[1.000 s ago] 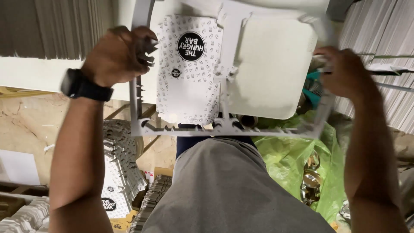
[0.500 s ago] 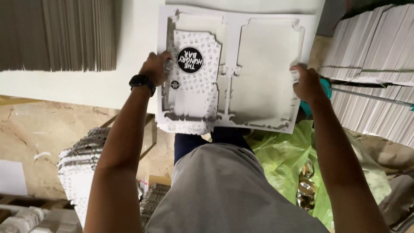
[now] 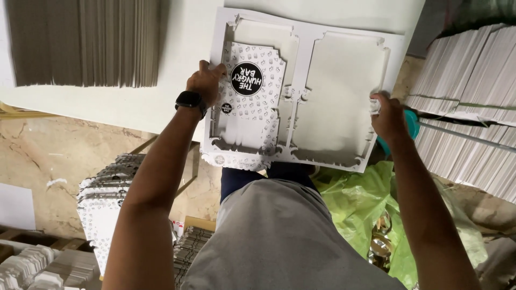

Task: Removing waste material from die-cut cardboard sheets to produce food packaging boxes and stacking them.

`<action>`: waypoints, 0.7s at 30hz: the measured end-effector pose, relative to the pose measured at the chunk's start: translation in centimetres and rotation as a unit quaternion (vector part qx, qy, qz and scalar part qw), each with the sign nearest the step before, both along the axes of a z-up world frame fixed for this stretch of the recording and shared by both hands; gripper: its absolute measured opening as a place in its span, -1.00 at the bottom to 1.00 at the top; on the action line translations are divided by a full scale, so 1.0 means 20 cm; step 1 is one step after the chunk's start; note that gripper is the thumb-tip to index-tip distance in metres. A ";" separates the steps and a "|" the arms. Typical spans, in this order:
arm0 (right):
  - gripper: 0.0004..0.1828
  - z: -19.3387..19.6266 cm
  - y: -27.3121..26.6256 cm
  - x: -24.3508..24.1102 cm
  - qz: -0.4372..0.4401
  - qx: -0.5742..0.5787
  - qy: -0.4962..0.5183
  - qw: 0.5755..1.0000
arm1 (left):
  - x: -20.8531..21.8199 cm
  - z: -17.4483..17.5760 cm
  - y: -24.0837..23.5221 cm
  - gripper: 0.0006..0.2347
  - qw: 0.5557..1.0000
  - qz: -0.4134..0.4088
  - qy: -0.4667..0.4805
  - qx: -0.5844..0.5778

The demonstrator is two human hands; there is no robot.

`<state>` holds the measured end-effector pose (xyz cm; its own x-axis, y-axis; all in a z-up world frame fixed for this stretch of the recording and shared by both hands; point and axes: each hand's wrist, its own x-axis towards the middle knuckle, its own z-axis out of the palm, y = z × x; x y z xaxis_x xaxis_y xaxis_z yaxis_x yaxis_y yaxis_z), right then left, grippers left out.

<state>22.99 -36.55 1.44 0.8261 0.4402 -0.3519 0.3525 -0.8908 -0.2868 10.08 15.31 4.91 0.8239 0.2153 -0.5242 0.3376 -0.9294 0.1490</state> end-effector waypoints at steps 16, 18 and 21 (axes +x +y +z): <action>-0.35 -0.07 -0.04 0.04 -0.023 -0.043 0.045 0.998 | 0.07 0.31 -0.06 -0.52 0.990 0.012 0.030 -0.139; -0.36 -0.07 -0.04 0.05 -0.031 -0.055 0.054 0.997 | 0.07 0.32 -0.07 -0.52 0.989 0.010 0.044 -0.137; -0.36 -0.04 -0.02 0.06 -0.028 -0.053 0.053 0.997 | 0.08 0.51 -0.10 -0.52 0.989 0.010 0.032 -0.146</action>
